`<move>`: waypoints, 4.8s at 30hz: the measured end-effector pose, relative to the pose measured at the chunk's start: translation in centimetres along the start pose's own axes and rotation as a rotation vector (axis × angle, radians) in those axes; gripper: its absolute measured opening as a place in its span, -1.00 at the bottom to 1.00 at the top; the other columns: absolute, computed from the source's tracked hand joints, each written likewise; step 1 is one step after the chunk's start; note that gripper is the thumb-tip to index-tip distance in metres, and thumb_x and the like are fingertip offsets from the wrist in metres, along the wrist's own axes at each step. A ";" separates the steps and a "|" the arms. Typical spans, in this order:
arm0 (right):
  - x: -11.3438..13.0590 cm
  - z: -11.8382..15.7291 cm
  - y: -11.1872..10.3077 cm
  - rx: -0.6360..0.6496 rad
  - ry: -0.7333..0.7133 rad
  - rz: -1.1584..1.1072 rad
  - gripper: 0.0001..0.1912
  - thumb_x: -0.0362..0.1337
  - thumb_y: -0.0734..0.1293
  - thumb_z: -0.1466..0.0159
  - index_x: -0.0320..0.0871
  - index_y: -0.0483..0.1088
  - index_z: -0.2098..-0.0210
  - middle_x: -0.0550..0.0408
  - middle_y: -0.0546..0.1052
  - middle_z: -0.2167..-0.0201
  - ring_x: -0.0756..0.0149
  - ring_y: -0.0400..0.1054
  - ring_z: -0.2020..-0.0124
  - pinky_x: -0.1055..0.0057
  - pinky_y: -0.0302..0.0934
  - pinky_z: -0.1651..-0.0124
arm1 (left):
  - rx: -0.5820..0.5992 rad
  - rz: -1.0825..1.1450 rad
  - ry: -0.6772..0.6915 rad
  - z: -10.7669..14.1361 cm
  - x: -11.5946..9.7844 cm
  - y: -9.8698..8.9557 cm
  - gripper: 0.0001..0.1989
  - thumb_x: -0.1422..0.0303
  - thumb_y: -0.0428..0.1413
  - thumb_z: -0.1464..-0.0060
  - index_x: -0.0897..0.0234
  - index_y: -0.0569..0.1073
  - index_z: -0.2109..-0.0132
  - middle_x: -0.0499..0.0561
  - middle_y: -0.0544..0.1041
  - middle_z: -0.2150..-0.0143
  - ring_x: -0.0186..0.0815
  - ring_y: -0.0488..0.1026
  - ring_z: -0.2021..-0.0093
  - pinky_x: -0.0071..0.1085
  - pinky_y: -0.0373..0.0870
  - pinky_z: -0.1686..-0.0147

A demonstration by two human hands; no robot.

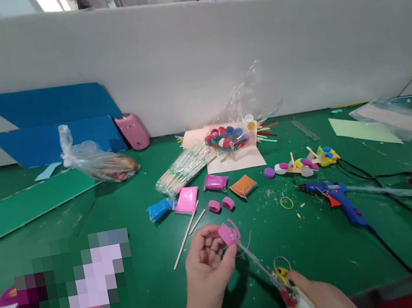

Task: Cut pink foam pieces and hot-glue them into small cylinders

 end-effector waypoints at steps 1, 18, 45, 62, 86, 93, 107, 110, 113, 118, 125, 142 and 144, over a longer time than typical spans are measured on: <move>-0.1 0.0 0.1 -0.008 0.000 -0.003 -0.60 -0.04 0.31 0.05 -0.08 0.31 0.25 0.16 0.46 0.61 0.20 0.39 0.51 0.50 0.08 0.51 | 0.002 0.001 0.002 0.0 0.1 0.0 -0.71 0.50 0.19 0.21 0.29 0.37 0.25 -0.04 0.47 0.40 -0.38 0.45 0.35 -0.51 0.37 0.32; 0.8 0.4 -0.9 0.036 -0.052 -0.056 -0.59 -0.05 0.28 0.02 -0.11 0.29 0.22 0.13 0.49 0.56 0.22 0.39 0.49 0.51 0.10 0.51 | 0.002 -0.187 0.074 0.5 1.0 -0.3 -0.72 0.47 0.17 0.19 0.29 0.44 0.22 0.00 0.52 0.34 -0.34 0.46 0.34 -0.44 0.42 0.28; 0.5 0.5 -1.2 0.028 -0.029 -0.024 -0.69 -0.10 0.27 -0.01 -0.11 0.34 0.28 0.15 0.47 0.61 0.20 0.39 0.48 0.50 0.10 0.50 | 0.022 -0.548 0.433 0.6 1.8 -1.3 -0.55 0.52 0.15 0.20 0.15 0.40 0.08 0.04 0.49 0.19 -0.25 0.43 0.22 -0.30 0.37 0.15; 0.9 0.6 -1.5 0.045 -0.010 -0.014 -0.66 -0.15 0.31 0.04 -0.12 0.33 0.26 0.15 0.49 0.58 0.21 0.40 0.50 0.50 0.11 0.52 | -0.017 -0.243 0.072 0.4 0.4 0.2 -0.71 0.45 0.18 0.21 0.30 0.47 0.22 0.03 0.55 0.35 -0.31 0.49 0.37 -0.43 0.45 0.31; 0.8 0.5 -0.8 -0.018 -0.021 0.128 -0.69 -0.21 0.28 0.07 -0.11 0.23 0.31 0.20 0.40 0.64 0.30 0.33 0.56 0.55 0.04 0.55 | 0.024 -0.789 0.615 0.6 0.8 -0.3 -0.56 0.55 0.12 0.17 0.18 0.38 0.07 0.04 0.50 0.22 -0.27 0.44 0.24 -0.38 0.38 0.22; -0.2 0.1 -0.2 0.002 -0.046 0.125 -0.66 -0.18 0.26 0.07 -0.14 0.22 0.30 0.14 0.43 0.62 0.29 0.31 0.60 0.53 0.02 0.59 | 0.056 -0.650 0.559 0.6 1.5 -0.7 -0.53 0.56 0.12 0.15 0.13 0.35 0.04 0.02 0.46 0.16 -0.28 0.41 0.18 -0.34 0.35 0.15; 0.7 0.6 -0.7 -0.086 -0.080 0.034 -0.74 -0.18 0.29 0.06 -0.06 0.24 0.36 0.24 0.38 0.67 0.31 0.33 0.57 0.53 -0.02 0.57 | 0.073 -0.497 0.444 0.6 1.5 -0.4 -0.57 0.54 0.12 0.13 0.11 0.38 0.07 -0.01 0.46 0.20 -0.33 0.42 0.22 -0.43 0.38 0.17; 0.8 0.7 -0.9 -0.093 -0.071 0.065 -0.74 -0.23 0.30 0.09 -0.08 0.23 0.37 0.25 0.38 0.67 0.34 0.29 0.60 0.54 -0.02 0.57 | 0.071 -0.520 0.467 0.7 1.6 -0.4 -0.57 0.54 0.11 0.12 0.11 0.37 0.06 0.00 0.46 0.19 -0.31 0.42 0.21 -0.39 0.38 0.17; 0.6 0.6 -0.7 -0.087 -0.057 0.080 -0.73 -0.24 0.30 0.10 -0.10 0.22 0.38 0.24 0.38 0.67 0.37 0.26 0.63 0.54 -0.02 0.58 | 0.073 -0.552 0.499 0.7 1.8 -0.6 -0.56 0.54 0.12 0.13 0.11 0.35 0.05 0.00 0.46 0.18 -0.29 0.42 0.20 -0.35 0.37 0.15; -0.3 0.2 0.1 -0.072 -0.036 0.071 -0.70 -0.19 0.30 0.08 -0.09 0.23 0.34 0.25 0.38 0.67 0.37 0.27 0.63 0.55 -0.03 0.58 | 0.080 -0.596 0.538 0.7 2.2 -0.9 -0.52 0.55 0.11 0.12 0.11 0.31 0.01 0.01 0.44 0.15 -0.28 0.40 0.16 -0.32 0.35 0.14; -0.1 0.4 0.0 -0.064 -0.044 0.048 -0.70 -0.22 0.30 0.06 -0.10 0.24 0.31 0.24 0.39 0.65 0.35 0.29 0.61 0.54 -0.03 0.58 | 0.053 -0.622 0.548 0.8 2.3 -0.9 -0.53 0.54 0.11 0.13 0.14 0.32 0.02 0.03 0.45 0.15 -0.27 0.41 0.17 -0.33 0.37 0.16; 0.8 0.6 -1.0 -0.040 -0.087 0.051 -0.75 -0.23 0.24 0.10 -0.10 0.14 0.41 0.18 0.41 0.64 0.32 0.28 0.61 0.53 0.03 0.56 | 0.025 -0.527 0.444 1.0 2.0 -0.4 -0.55 0.53 0.14 0.16 0.16 0.36 0.05 0.04 0.45 0.12 -0.24 0.41 0.13 -0.31 0.36 0.13; 0.7 0.6 -1.0 -0.046 -0.073 0.062 -0.72 -0.22 0.25 0.10 -0.11 0.15 0.38 0.16 0.43 0.62 0.30 0.30 0.59 0.52 0.03 0.55 | 0.006 -0.421 0.333 1.0 2.0 -0.3 -0.57 0.50 0.16 0.17 0.19 0.38 0.07 0.05 0.47 0.14 -0.25 0.43 0.17 -0.34 0.39 0.16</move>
Point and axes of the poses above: each hand's wrist, its own z-axis away from the middle knuckle, its own y-axis out of the palm, x = y × z, the point moved 1 cm from there along -z, towards the middle knuckle
